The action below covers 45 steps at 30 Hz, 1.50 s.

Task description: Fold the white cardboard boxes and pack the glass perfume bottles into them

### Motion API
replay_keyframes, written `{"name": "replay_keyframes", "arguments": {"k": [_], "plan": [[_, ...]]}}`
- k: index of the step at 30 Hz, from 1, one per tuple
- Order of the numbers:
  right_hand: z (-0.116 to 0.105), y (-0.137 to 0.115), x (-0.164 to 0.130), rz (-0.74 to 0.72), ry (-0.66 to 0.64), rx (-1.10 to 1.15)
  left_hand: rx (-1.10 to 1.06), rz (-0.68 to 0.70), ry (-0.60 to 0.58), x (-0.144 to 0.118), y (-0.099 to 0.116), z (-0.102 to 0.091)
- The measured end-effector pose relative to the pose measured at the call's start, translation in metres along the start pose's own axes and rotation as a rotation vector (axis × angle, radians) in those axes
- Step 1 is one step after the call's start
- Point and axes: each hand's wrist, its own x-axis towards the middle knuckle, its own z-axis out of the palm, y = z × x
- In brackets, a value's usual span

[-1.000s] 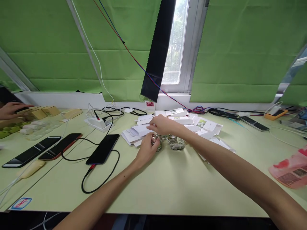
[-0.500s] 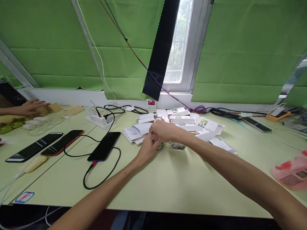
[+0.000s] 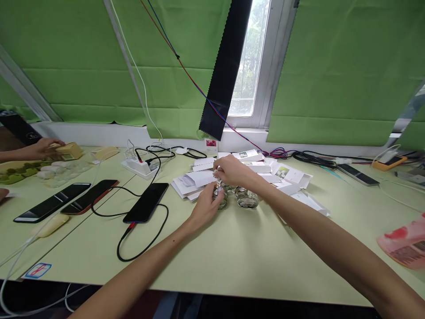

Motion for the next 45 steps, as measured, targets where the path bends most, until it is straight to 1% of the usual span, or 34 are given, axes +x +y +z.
{"name": "replay_keyframes", "arguments": {"k": [3, 6, 9, 14, 17, 19, 21, 23, 25, 26, 27, 28, 29, 30, 31, 33, 34, 35, 37, 40, 42, 45], "plan": [[0.01, 0.007, 0.004, 0.055, -0.031, -0.005, 0.005, -0.03, 0.001, 0.0, 0.002, 0.0], [0.017, 0.01, 0.007, 0.069, -0.055, -0.011, -0.019, -0.052, -0.009, 0.001, 0.003, -0.001], [0.02, 0.01, 0.008, 0.073, -0.068, -0.019, -0.025, -0.057, -0.02, 0.001, 0.004, -0.002], [0.013, 0.01, 0.001, 0.05, -0.047, -0.026, 0.015, -0.066, 0.013, 0.0, 0.003, -0.001], [0.003, 0.012, -0.011, 0.056, 0.015, -0.057, 0.023, -0.028, 0.044, -0.002, 0.002, 0.0], [-0.005, 0.016, -0.022, 0.09, 0.042, -0.097, 0.037, 0.029, 0.089, -0.003, 0.001, 0.0], [-0.013, 0.022, -0.035, 0.146, 0.048, -0.142, 0.095, 0.126, 0.158, -0.004, 0.001, -0.002], [-0.019, 0.029, -0.047, 0.219, 0.035, -0.171, 0.206, 0.282, 0.281, -0.006, 0.002, -0.004], [-0.022, 0.036, -0.058, 0.293, 0.038, -0.166, 0.316, 0.479, 0.421, -0.009, 0.006, -0.005], [-0.022, 0.038, -0.063, 0.318, 0.034, -0.168, 0.351, 0.576, 0.461, -0.012, 0.01, -0.004], [-0.022, 0.04, -0.066, 0.323, 0.017, -0.162, 0.365, 0.651, 0.455, -0.014, 0.015, -0.001], [-0.021, 0.042, -0.069, 0.318, -0.004, -0.146, 0.359, 0.698, 0.402, -0.017, 0.02, 0.004], [-0.019, 0.043, -0.071, 0.306, -0.031, -0.121, 0.353, 0.705, 0.321, -0.019, 0.026, 0.01], [-0.017, 0.043, -0.073, 0.291, -0.056, -0.099, 0.354, 0.666, 0.233, -0.021, 0.032, 0.018], [-0.015, 0.043, -0.074, 0.279, -0.074, -0.081, 0.363, 0.574, 0.151, -0.021, 0.039, 0.026], [-0.01, 0.043, -0.074, 0.268, -0.076, -0.075, 0.4, 0.317, 0.006, -0.019, 0.052, 0.04], [-0.007, 0.043, -0.074, 0.268, -0.073, -0.081, 0.426, 0.228, -0.043, -0.017, 0.057, 0.046], [-0.005, 0.043, -0.074, 0.265, -0.068, -0.086, 0.446, 0.17, -0.078, -0.015, 0.061, 0.05], [-0.002, 0.044, -0.074, 0.245, -0.064, -0.08, 0.457, 0.112, -0.111, -0.01, 0.066, 0.054], [-0.001, 0.045, -0.076, 0.205, -0.063, -0.05, 0.419, 0.093, -0.131, -0.005, 0.064, 0.053], [-0.002, 0.044, -0.078, 0.186, -0.079, -0.057, 0.355, 0.106, -0.156, -0.003, 0.059, 0.051], [-0.003, 0.042, -0.08, 0.154, -0.121, -0.129, 0.211, 0.162, -0.184, -0.002, 0.053, 0.051]]}}
